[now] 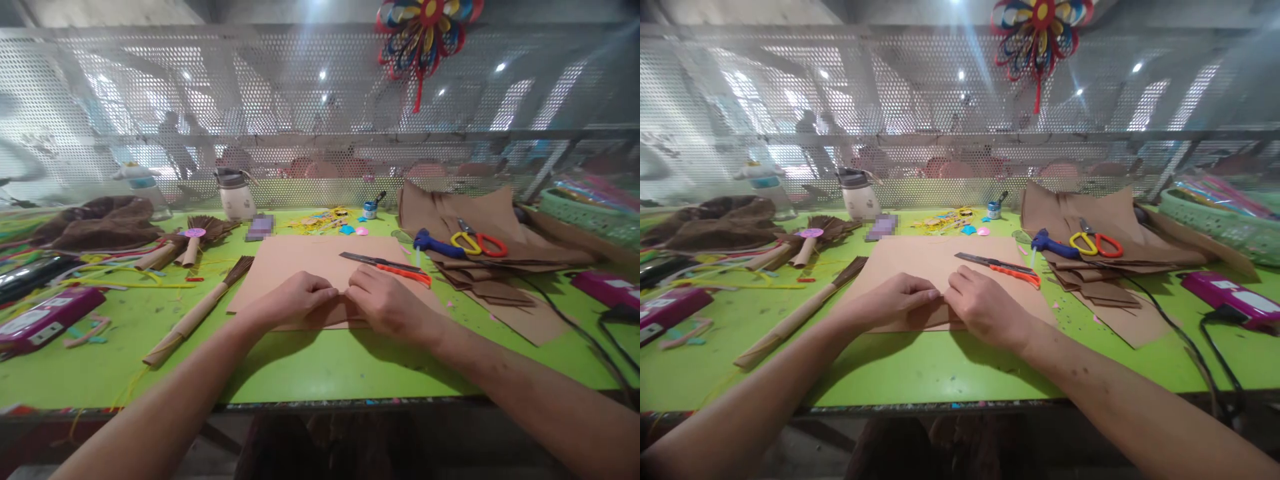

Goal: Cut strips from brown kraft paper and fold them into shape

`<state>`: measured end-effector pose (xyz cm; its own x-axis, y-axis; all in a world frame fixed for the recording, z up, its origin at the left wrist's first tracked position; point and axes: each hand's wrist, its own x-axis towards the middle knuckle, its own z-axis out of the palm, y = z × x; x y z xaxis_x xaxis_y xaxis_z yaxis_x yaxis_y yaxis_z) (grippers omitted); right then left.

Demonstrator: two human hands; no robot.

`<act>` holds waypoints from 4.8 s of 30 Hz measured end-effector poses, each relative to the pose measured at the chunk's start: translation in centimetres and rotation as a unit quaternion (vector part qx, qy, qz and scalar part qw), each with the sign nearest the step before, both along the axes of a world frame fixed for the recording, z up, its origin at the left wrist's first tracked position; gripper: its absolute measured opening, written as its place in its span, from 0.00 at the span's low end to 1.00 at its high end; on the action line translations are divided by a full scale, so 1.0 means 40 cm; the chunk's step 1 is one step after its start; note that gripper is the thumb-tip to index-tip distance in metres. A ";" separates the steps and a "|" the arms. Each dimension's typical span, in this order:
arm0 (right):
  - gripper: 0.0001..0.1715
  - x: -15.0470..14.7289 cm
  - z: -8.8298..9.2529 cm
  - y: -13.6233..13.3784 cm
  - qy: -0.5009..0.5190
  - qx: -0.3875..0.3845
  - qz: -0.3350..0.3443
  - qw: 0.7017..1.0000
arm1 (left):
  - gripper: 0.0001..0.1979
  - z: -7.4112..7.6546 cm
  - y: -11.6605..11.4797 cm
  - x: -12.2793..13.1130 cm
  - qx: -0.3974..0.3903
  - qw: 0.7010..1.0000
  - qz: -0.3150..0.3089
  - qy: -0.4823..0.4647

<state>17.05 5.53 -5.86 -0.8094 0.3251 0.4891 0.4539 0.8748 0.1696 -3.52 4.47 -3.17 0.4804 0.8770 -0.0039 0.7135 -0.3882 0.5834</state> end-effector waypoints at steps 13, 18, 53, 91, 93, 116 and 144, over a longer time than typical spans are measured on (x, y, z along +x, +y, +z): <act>0.12 0.003 0.003 0.010 0.201 -0.403 -0.028 0.892 | 0.15 -0.002 -0.010 0.000 0.034 0.999 0.007 -0.010; 0.18 -0.004 -0.002 0.013 0.236 -0.527 -0.045 0.815 | 0.13 -0.013 -0.012 0.008 0.085 0.996 -0.014 -0.008; 0.11 0.026 0.052 0.000 0.137 -0.335 -0.003 0.932 | 0.08 0.021 -0.024 -0.022 0.114 0.993 -0.035 -0.014; 0.21 0.056 0.044 0.025 0.242 -0.568 0.158 0.770 | 0.12 0.008 -0.012 -0.043 -0.253 0.924 -0.062 -0.280; 0.17 0.049 0.052 0.012 0.194 -0.547 0.205 0.788 | 0.11 0.001 -0.017 -0.032 -0.295 0.903 -0.075 -0.304; 0.13 0.022 0.029 0.061 0.129 -0.436 0.025 0.890 | 0.11 -0.012 0.018 -0.006 0.138 0.969 0.152 -0.139; 0.11 -0.021 -0.046 0.078 0.041 -0.161 0.029 0.986 | 0.08 -0.059 0.038 -0.008 0.137 0.990 0.002 0.028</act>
